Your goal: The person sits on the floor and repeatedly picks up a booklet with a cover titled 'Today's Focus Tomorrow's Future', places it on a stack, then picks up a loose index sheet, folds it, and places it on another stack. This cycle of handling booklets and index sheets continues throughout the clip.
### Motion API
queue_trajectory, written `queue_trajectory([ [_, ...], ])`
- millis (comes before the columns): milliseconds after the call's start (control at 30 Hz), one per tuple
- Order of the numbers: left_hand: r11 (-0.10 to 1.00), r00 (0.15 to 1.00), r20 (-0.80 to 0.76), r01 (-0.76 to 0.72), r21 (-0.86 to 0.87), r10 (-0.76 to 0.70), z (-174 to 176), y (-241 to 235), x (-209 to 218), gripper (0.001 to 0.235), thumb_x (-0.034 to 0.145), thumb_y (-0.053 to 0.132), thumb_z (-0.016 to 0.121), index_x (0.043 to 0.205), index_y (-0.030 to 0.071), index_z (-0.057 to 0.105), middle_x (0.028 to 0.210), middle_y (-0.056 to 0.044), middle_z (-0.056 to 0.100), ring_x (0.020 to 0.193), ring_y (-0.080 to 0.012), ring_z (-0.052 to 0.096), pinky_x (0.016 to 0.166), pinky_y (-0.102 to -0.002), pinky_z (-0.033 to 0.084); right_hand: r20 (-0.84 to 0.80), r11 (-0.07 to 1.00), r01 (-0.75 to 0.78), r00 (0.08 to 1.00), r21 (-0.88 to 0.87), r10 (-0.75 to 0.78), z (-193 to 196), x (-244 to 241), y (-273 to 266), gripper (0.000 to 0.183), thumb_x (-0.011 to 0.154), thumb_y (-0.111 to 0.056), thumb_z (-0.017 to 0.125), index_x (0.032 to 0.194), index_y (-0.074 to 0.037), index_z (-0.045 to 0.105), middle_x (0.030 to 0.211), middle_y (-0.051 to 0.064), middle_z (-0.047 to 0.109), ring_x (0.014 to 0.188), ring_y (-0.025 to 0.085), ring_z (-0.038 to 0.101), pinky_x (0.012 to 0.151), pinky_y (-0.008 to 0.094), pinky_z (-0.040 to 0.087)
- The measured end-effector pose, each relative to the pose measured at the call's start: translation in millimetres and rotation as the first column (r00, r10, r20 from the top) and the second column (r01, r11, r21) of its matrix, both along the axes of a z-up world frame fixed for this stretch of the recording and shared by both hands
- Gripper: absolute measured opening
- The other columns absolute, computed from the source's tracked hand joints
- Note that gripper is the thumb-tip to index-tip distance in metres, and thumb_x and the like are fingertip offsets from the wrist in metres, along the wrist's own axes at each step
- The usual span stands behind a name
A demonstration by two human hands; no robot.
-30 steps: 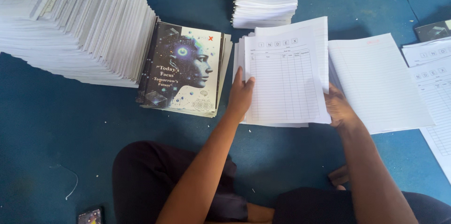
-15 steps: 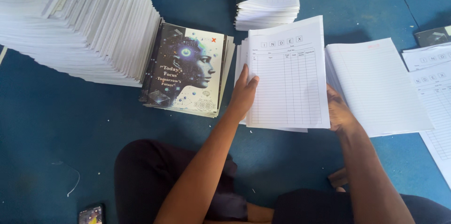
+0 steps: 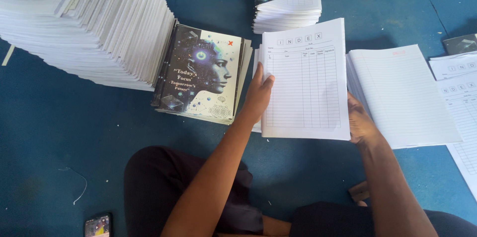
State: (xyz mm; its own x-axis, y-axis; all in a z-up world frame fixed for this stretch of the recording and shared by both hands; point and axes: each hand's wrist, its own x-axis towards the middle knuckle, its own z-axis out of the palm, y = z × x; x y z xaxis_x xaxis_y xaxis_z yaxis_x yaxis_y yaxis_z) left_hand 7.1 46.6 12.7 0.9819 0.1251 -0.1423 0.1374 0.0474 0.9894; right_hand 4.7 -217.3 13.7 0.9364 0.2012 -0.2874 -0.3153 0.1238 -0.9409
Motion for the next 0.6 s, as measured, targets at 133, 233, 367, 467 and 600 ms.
queue_trajectory([
  [133,0.999,0.999,-0.048,-0.001,0.039,0.003,-1,0,2,0.074,0.101,0.026,0.049,0.162,0.006,0.012,0.163,-0.024,0.028,0.147,-0.0311,0.036,0.116,-0.038,0.035,0.004,1.000,-0.018,1.000,-0.025,0.018,7,-3,4,0.061,0.088,-0.024,0.068,0.145,-0.009,0.053,0.123,0.023,0.069,0.100,0.022,0.073,0.062,0.026,0.065],
  [233,0.997,1.000,-0.006,-0.015,-0.080,0.015,-2,1,-1,0.072,0.100,0.025,0.050,0.159,0.003,0.016,0.155,-0.025,0.036,0.138,-0.0303,0.048,0.112,-0.038,0.041,0.007,0.997,-0.022,1.000,-0.069,0.022,10,-5,4,0.063,0.088,-0.029,0.068,0.146,-0.010,0.053,0.125,0.021,0.070,0.103,0.021,0.072,0.065,0.027,0.065],
  [367,0.918,0.996,-0.062,0.040,-0.395,-0.070,2,10,-2,0.052,0.099,0.024,0.058,0.135,-0.014,0.054,0.126,-0.029,0.064,0.118,-0.0337,0.063,0.101,-0.043,0.051,0.001,0.999,-0.021,1.000,-0.034,0.021,6,-5,2,0.067,0.092,-0.046,0.058,0.147,-0.009,0.050,0.121,0.018,0.071,0.103,0.018,0.074,0.065,0.028,0.068],
  [467,0.902,0.978,-0.200,-0.029,-0.431,-0.064,8,11,-2,0.048,0.096,0.025,0.060,0.130,-0.009,0.057,0.119,-0.025,0.067,0.114,-0.0321,0.066,0.097,-0.044,0.054,-0.041,0.996,0.013,0.999,-0.088,-0.017,0,-2,2,0.064,0.091,-0.030,0.067,0.147,-0.002,0.050,0.120,0.023,0.070,0.102,0.021,0.073,0.070,0.026,0.066],
  [600,0.910,0.965,-0.259,-0.064,-0.409,-0.049,13,12,-4,0.053,0.093,0.028,0.061,0.134,-0.006,0.056,0.123,-0.027,0.065,0.115,-0.0342,0.066,0.096,-0.047,0.056,-0.011,0.998,-0.062,0.998,0.010,0.062,-3,0,5,0.069,0.086,-0.020,0.071,0.150,-0.006,0.047,0.122,0.025,0.067,0.099,0.021,0.071,0.067,0.026,0.064],
])
